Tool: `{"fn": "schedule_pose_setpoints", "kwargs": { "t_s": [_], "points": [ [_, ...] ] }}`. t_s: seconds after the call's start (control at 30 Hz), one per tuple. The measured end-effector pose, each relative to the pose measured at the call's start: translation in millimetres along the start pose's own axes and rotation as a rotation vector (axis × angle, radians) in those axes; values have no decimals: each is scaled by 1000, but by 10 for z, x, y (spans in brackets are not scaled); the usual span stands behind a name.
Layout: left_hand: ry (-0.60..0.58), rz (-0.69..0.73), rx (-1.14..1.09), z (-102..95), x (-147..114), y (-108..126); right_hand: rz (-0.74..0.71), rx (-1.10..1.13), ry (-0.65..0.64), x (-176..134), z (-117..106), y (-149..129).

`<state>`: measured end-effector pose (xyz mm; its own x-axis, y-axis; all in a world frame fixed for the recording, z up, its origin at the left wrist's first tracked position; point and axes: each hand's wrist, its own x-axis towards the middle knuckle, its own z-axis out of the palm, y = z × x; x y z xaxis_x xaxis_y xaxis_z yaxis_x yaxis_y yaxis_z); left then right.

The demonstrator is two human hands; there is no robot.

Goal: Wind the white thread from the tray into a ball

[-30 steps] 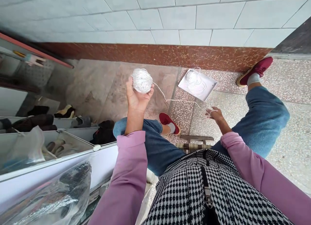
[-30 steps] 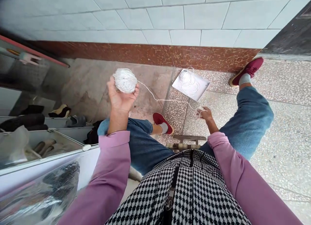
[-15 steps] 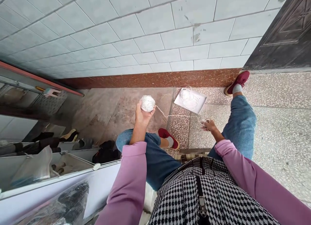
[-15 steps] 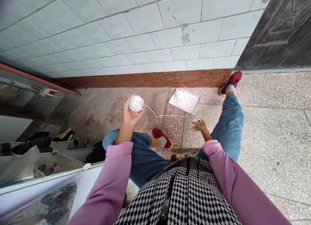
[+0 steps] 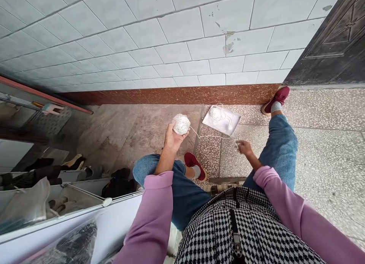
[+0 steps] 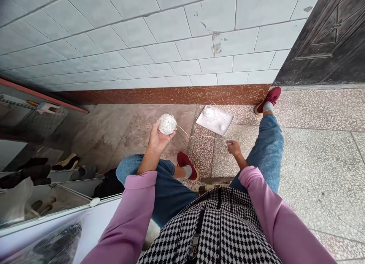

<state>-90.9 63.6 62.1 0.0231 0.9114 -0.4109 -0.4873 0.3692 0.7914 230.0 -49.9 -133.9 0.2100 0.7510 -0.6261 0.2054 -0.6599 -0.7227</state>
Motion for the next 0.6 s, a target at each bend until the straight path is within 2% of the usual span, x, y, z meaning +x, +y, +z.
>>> {"fn": "schedule_pose_setpoints", "kwargs": {
  "t_s": [0.1,0.17,0.23,0.3,0.4,0.47,0.53,0.6],
  "points": [
    [-34,-13,6,60,-17,-43,-11,-214,-172,-180,173,172],
    [-61,-20,18,87,-43,-62,-75,-325,-240,-224,210,163],
    [-98,-43,56,95,-76,-80,-147,-396,-233,-213,156,65],
    [-163,-78,120,89,-111,-112,-212,-411,-167,-190,41,-94],
    [-295,-128,229,84,-164,-210,-331,-312,-54,-220,-96,-394],
    [-390,-171,300,105,-199,-306,-419,-205,-22,-300,-82,-613],
    [-488,-228,373,143,-227,-405,-507,-54,-41,-412,21,-828],
    [-564,-271,426,185,-241,-481,-577,200,-134,-536,162,-1010]
  ]
}}
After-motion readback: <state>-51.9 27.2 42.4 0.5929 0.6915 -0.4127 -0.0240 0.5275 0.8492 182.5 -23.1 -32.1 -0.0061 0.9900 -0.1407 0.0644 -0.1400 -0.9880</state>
